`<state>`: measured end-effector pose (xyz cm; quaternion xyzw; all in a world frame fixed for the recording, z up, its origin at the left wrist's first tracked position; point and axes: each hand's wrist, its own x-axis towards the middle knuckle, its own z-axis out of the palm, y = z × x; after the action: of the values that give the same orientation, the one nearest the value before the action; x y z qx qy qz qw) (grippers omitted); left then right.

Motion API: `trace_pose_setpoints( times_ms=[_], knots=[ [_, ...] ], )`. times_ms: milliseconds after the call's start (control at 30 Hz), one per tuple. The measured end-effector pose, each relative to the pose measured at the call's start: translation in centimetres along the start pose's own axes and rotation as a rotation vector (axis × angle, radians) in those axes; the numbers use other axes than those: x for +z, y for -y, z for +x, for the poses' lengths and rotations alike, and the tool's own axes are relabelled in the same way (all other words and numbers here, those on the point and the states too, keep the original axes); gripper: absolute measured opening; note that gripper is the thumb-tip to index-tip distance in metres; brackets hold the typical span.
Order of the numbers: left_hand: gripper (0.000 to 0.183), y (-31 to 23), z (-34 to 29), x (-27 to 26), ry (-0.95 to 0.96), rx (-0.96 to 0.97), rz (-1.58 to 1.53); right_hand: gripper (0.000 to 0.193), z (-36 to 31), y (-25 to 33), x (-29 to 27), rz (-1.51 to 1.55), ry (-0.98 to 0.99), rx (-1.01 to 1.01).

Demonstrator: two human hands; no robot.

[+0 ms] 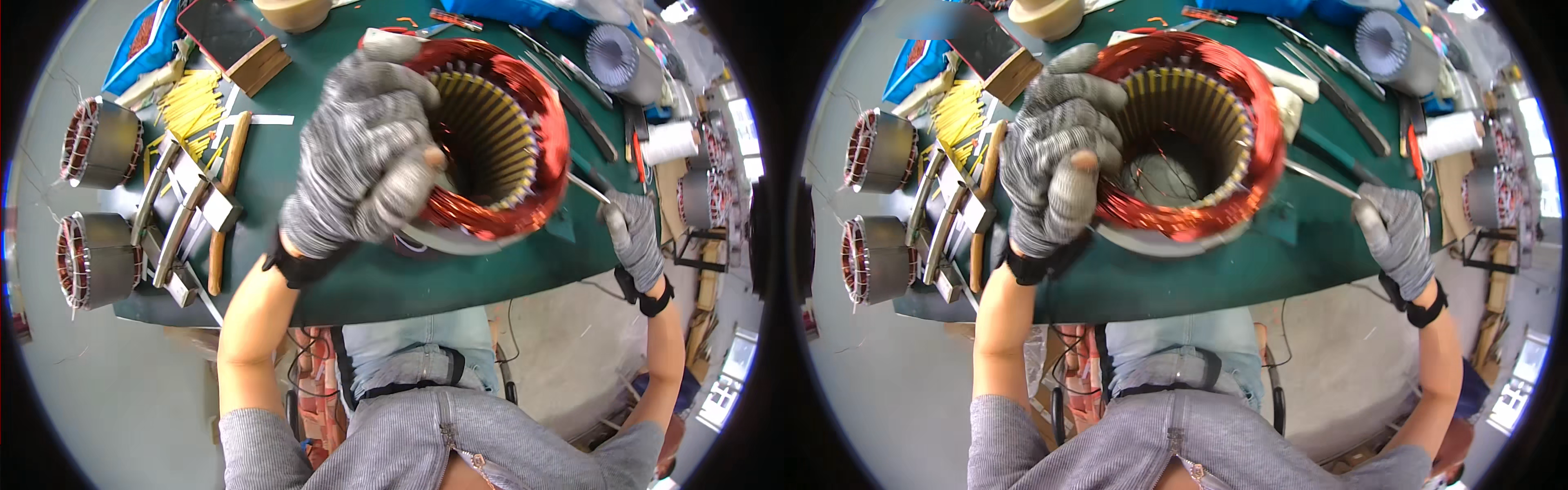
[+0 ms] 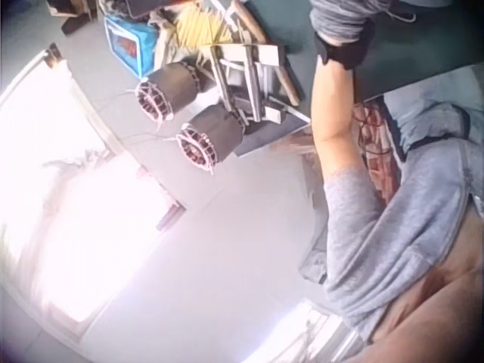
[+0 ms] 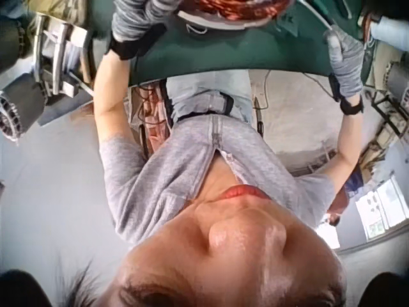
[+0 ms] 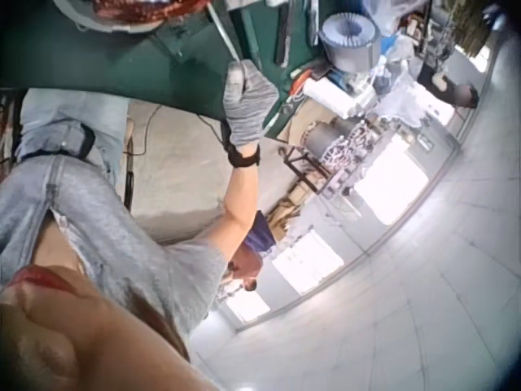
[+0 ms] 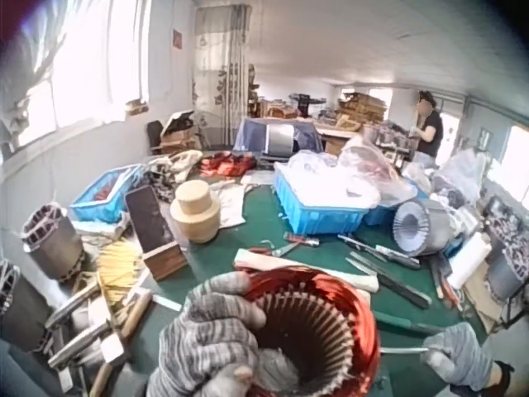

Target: Assembling the internal components of a motor stator using a mallet and screwdriver.

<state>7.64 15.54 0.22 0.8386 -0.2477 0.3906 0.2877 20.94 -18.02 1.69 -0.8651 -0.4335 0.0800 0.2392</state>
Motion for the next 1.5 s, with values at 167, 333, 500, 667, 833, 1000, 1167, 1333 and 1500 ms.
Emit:
trace_pose_setpoints(
  times_ms=[167,333,500,667,833,1000,1167,1333,1500],
  knots=[
    [0.021,-0.8,0.2,1.6,-0.184,0.053,-0.107,0.062,-2.0,-4.3,7.4,0.224,-0.155,0.108],
    [0.02,-0.3,0.2,1.3,-0.137,0.081,-0.064,0.055,-1.6,-4.9,8.8,0.15,-0.246,0.003],
    [0.031,-4.5,0.9,1.8,-0.066,-0.021,0.286,0.029,-0.1,-2.5,6.3,0.227,-0.232,-0.009],
    [0.038,-8.5,1.7,7.3,0.166,-0.077,0.803,0.025,-1.0,-2.5,0.3,0.087,-0.09,-0.137],
    [0.035,-9.7,2.9,8.9,0.145,-0.174,0.909,0.024,-6.9,-1.5,-1.7,0.063,-0.195,-0.015],
    [0.034,-9.3,0.6,5.5,0.112,-0.086,0.652,0.032,-9.6,1.4,3.5,0.099,-0.405,-0.196],
    [0.036,-8.9,0.0,2.7,0.213,-0.195,0.445,0.039,-9.7,3.1,3.1,0.022,-0.287,-0.134],
    [0.037,-9.1,0.5,4.0,0.247,-0.252,0.334,0.047,-10.0,4.3,1.8,-0.833,-0.461,-0.238],
    [0.038,-9.0,0.8,2.0,0.316,-0.258,0.393,0.051,-7.9,7.0,-2.4,-0.986,-0.338,-0.338]
  ],
)
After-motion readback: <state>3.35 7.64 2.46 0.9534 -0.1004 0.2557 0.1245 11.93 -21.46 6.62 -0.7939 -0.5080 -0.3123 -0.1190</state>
